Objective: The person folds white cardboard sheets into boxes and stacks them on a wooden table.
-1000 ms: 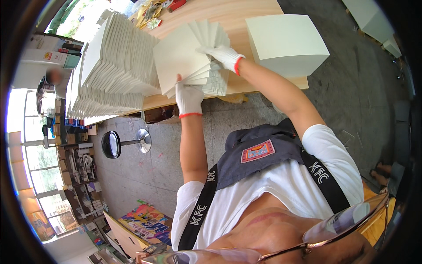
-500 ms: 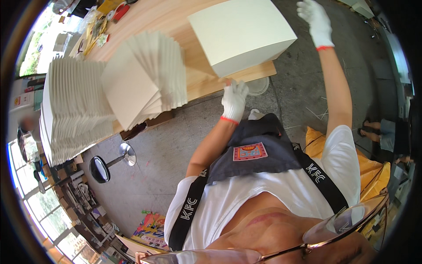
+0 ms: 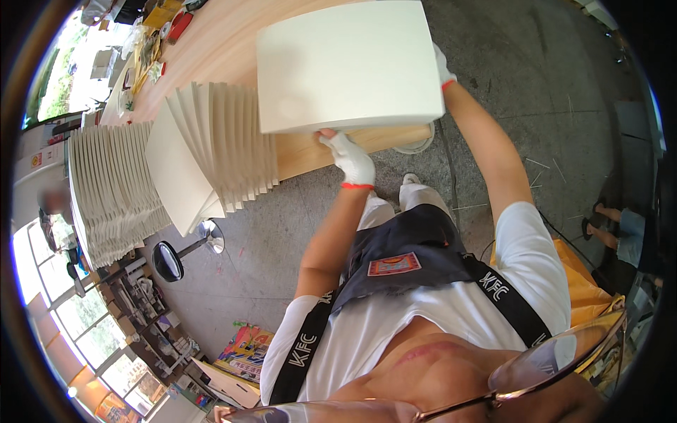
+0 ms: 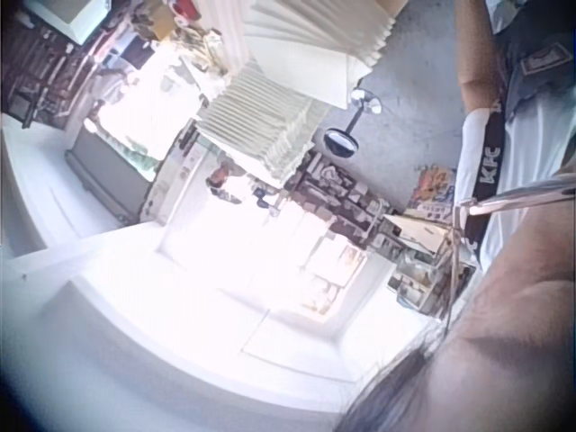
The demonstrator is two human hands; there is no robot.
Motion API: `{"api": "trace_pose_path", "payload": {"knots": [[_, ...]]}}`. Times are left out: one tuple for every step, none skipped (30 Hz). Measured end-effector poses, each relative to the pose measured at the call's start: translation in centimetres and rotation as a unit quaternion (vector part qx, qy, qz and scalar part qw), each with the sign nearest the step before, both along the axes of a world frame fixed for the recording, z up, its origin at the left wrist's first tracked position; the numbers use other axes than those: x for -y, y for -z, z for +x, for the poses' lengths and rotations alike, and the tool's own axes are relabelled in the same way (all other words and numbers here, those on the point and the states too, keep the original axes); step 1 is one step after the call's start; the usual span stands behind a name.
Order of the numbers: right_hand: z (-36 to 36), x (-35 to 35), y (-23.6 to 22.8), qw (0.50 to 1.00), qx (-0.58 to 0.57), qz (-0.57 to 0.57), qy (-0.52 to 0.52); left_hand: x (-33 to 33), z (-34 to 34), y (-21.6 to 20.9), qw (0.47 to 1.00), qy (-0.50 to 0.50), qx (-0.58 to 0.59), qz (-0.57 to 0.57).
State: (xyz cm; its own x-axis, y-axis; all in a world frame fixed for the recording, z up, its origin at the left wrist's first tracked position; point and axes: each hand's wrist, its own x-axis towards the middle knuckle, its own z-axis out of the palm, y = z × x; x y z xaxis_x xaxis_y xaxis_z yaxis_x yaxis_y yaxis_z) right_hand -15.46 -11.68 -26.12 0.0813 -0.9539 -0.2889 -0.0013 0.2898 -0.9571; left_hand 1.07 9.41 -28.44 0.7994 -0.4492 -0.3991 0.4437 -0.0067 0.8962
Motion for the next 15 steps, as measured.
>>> {"api": "trace_pose_path", "payload": {"knots": [[-0.6, -1.6, 0.4, 1.000, -0.014, -0.005, 0.021, 1.2, 0.0, -2.8, 1.000, 0.001, -0.008, -0.019], [-0.9, -3.3, 0.8, 0.999, -0.022, -0.019, 0.041, 2.4, 0.4, -6.0, 0.999, -0.001, -0.018, -0.040], [-0.6, -5.3, -0.8, 0.996, -0.073, -0.026, 0.054, 2.4, 5.1, 0.1, 0.985, 0.117, -0.013, -0.124], [-1.3, -7.6, -0.2, 0.992, -0.087, -0.055, 0.070, 3.5, 6.0, -1.2, 0.987, 0.109, -0.050, -0.110], [-2.1, -10.1, 0.5, 0.976, -0.130, -0.171, 0.034, 4.7, 6.7, -2.5, 0.985, 0.107, -0.078, -0.111], [-2.8, -12.2, 2.2, 0.947, -0.212, -0.243, 0.011, 5.6, 7.5, -3.1, 0.982, 0.113, -0.100, -0.111], [-1.9, -14.2, -1.9, 0.978, -0.156, -0.135, -0.037, 5.9, 9.0, -3.5, 0.982, 0.107, -0.106, -0.115], [-1.9, -16.3, -0.2, 0.953, -0.161, -0.256, -0.022, 6.5, 9.5, -4.2, 0.980, 0.114, -0.116, -0.118], [-1.6, -18.7, 1.9, 0.909, -0.247, -0.335, -0.010, 6.8, 10.1, -4.8, 0.978, 0.118, -0.124, -0.116], [-0.3, -19.6, -4.2, 0.979, -0.073, -0.183, -0.045, 6.4, 11.5, -5.4, 0.980, 0.102, -0.123, -0.121], [-0.5, -20.2, -3.8, 0.981, -0.058, -0.168, -0.072, 6.3, 11.8, -6.3, 0.979, 0.097, -0.127, -0.123], [-0.6, -20.5, -3.3, 0.981, -0.040, -0.157, -0.107, 5.8, 12.3, -7.1, 0.980, 0.087, -0.128, -0.127], [-1.0, -20.0, -3.0, 0.973, -0.048, -0.180, -0.139, 4.9, 12.6, -8.0, 0.981, 0.069, -0.124, -0.131], [-1.7, -18.9, -2.3, 0.964, -0.056, -0.199, -0.167, 3.9, 12.5, -8.7, 0.982, 0.053, -0.121, -0.132], [-1.8, -16.6, -1.5, 0.931, -0.134, -0.297, -0.165, 2.7, 12.1, -9.3, 0.984, 0.031, -0.115, -0.131]]}}
